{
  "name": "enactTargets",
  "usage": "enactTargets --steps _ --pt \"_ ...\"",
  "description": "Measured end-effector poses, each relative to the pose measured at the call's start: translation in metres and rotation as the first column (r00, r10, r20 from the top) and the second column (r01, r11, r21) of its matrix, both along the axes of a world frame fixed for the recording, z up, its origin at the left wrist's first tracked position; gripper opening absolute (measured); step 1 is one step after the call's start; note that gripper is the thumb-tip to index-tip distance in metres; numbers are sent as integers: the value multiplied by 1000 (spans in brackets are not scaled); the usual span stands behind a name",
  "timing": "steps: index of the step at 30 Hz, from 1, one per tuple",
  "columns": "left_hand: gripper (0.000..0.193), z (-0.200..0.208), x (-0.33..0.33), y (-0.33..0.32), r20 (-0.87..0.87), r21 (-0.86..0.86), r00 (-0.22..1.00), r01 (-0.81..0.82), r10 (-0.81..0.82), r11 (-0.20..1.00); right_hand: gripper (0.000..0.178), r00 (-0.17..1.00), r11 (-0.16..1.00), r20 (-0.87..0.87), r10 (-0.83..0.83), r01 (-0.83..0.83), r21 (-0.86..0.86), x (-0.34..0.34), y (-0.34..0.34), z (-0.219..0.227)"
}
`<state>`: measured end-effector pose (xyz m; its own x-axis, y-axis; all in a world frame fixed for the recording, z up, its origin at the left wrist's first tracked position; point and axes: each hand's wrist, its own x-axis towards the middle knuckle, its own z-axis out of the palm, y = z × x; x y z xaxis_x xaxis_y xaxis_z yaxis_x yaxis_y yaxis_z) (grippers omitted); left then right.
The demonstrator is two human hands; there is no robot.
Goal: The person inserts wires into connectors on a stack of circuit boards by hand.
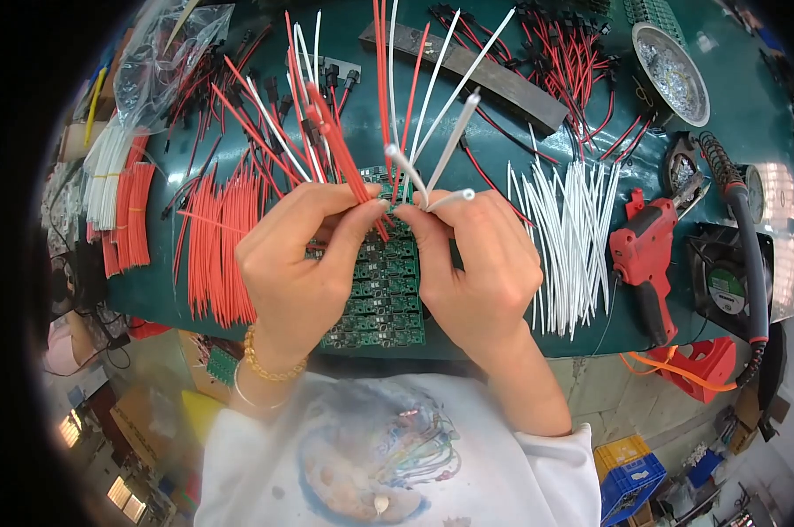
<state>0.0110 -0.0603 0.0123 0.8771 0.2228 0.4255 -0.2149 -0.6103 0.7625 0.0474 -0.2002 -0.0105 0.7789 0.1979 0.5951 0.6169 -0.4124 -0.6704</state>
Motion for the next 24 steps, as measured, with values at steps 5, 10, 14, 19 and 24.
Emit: enactTargets --steps 5,10,14,19,24 --pt "9 -2 -1 -2 40 46 999 -33 31 998 20 1000 1000 31 7 -7 -3 1 0 -1" --pt "10 -2 -1 -3 66 82 997 -38 33 996 20 1000 1000 28 1 -1 9 1 1 0" --pt "12 -4 0 -2 101 102 995 -39 28 994 19 1000 1000 6 8 -8 8 0 1 2" --pt "11 -1 -2 -1 75 110 997 -18 10 994 19 1000 1000 -19 24 -24 20 0 0 1" --pt "11 2 -1 0 38 103 999 34 -38 994 18 997 999 -55 46 -48 -19 -1 -2 4"
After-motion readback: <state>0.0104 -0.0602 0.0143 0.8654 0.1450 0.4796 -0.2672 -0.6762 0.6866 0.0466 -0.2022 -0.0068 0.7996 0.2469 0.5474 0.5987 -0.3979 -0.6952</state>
